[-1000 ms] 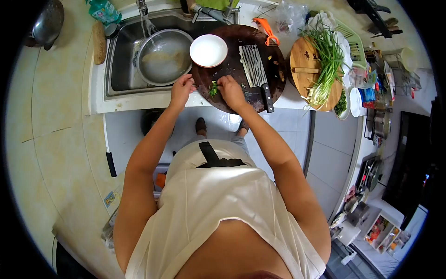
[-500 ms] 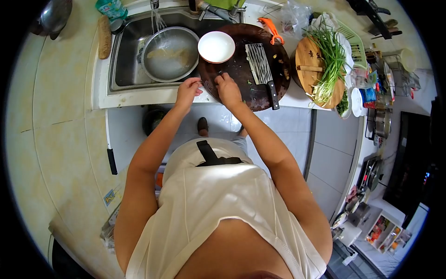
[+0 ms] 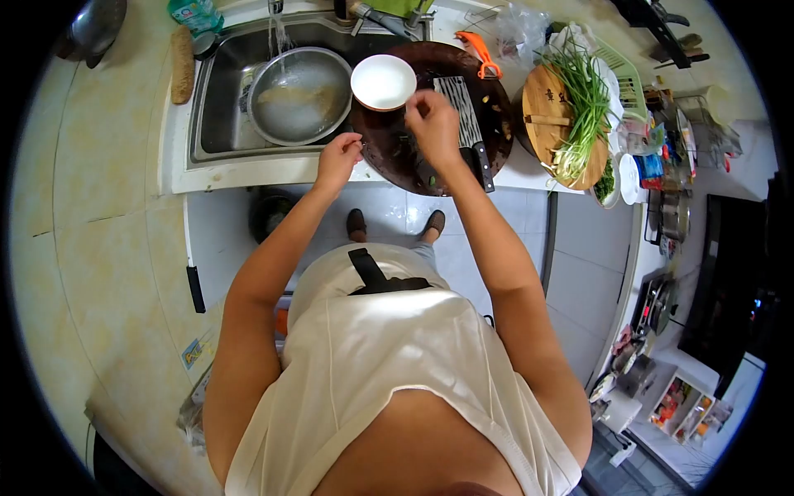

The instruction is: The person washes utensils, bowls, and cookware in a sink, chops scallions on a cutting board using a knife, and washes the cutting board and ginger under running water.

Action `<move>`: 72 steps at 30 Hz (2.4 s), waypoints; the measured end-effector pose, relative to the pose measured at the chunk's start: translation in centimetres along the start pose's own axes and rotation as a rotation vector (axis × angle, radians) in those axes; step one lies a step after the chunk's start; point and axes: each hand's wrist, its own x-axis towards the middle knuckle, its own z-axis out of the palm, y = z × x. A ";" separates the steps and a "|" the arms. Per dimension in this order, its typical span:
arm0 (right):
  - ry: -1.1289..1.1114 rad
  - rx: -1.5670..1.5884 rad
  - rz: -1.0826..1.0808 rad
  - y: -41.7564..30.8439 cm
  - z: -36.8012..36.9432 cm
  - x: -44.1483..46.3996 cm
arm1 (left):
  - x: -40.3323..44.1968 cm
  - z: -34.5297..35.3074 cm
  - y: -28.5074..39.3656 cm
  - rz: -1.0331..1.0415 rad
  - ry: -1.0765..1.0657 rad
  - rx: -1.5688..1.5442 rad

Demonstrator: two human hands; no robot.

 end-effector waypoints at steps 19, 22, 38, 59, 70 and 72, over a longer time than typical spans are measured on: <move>-0.121 -0.359 -0.071 6.0 -4.6 -2.2 | 2.8 6.5 1.7 0.601 -0.183 1.105; -0.199 -0.515 0.036 7.3 -5.0 -4.5 | 2.7 6.8 1.8 0.604 -0.175 1.139; -0.328 -0.594 0.047 6.9 -3.7 -11.0 | 1.6 6.1 1.9 0.641 -0.185 0.946; 0.050 -0.203 -0.344 1.1 1.3 3.5 | 8.7 2.4 9.5 1.053 0.240 0.855; 0.052 -0.132 0.106 1.6 -0.7 0.3 | 10.8 -1.7 5.0 0.441 0.324 0.693; -0.015 -0.126 0.167 3.1 0.4 -0.7 | 10.1 -1.0 6.4 0.165 0.024 0.523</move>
